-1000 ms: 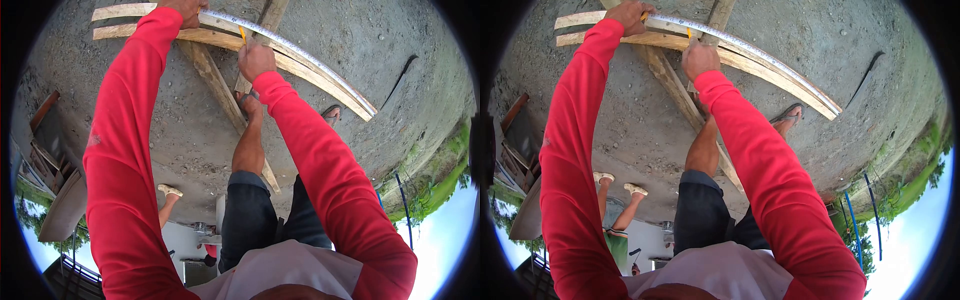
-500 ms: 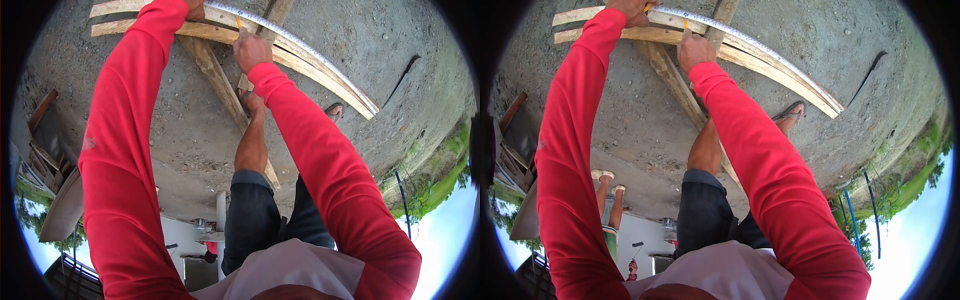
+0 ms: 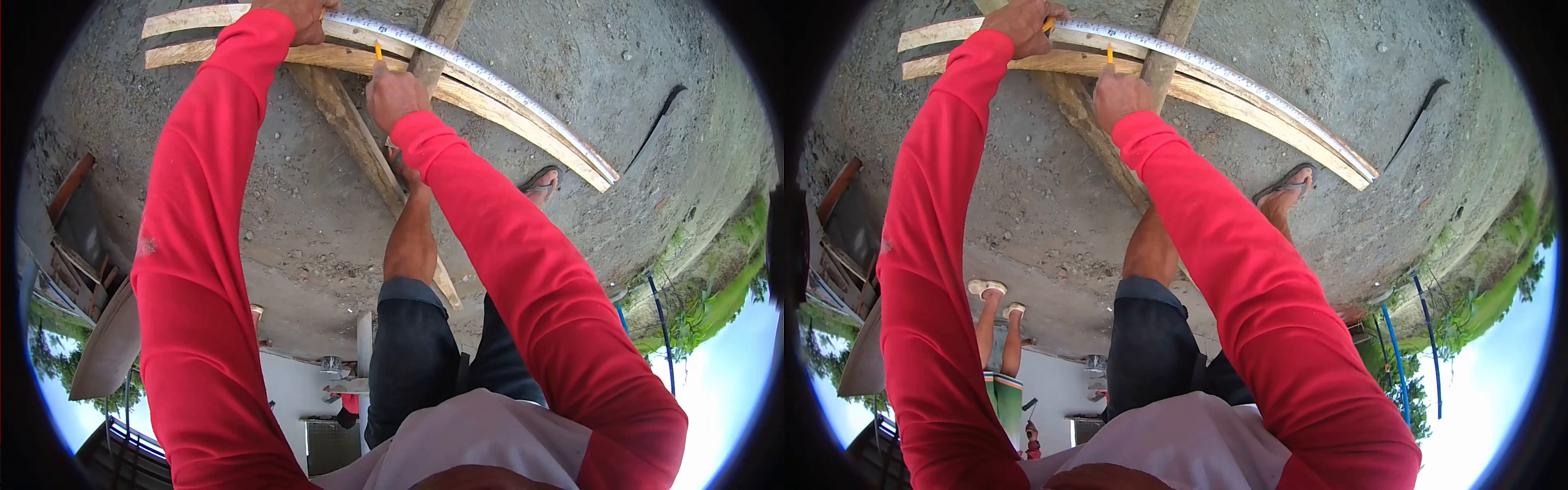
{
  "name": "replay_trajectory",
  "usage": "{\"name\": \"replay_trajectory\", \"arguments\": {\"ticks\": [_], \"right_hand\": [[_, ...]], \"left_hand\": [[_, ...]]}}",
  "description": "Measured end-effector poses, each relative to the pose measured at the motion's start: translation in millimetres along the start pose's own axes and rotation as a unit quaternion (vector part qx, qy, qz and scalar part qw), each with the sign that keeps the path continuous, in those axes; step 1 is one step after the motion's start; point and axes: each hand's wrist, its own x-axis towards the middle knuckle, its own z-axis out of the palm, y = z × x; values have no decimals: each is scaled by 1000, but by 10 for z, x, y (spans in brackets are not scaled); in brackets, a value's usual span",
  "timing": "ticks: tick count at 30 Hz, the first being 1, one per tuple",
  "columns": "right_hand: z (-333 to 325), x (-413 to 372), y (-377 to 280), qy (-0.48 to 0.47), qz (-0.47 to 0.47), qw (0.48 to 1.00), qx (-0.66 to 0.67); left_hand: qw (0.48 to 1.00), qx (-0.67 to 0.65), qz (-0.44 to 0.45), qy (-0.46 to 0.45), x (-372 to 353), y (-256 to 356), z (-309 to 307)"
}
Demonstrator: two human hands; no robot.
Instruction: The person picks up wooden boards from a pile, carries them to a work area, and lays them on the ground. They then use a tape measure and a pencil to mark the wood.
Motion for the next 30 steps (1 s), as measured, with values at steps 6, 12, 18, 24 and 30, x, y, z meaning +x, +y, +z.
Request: {"name": "replay_trajectory", "arguments": {"ticks": [6, 12, 18, 24, 30], "right_hand": [[-153, -543, -235, -9, 41, 993, 113], [-91, -497, -113, 30, 46, 989, 138], [118, -323, -50, 83, 17, 989, 125], [173, -278, -46, 107, 20, 988, 114], [289, -253, -2, 80, 21, 993, 87]], "left_hand": [[998, -28, 25, 58, 121, -193, 513], [997, -79, 0, -4, 6, -198, 646], [997, -75, 0, -32, 43, -169, 584], [997, -70, -12, -32, 22, -164, 599], [997, -67, -2, -30, 12, -177, 592]]}}
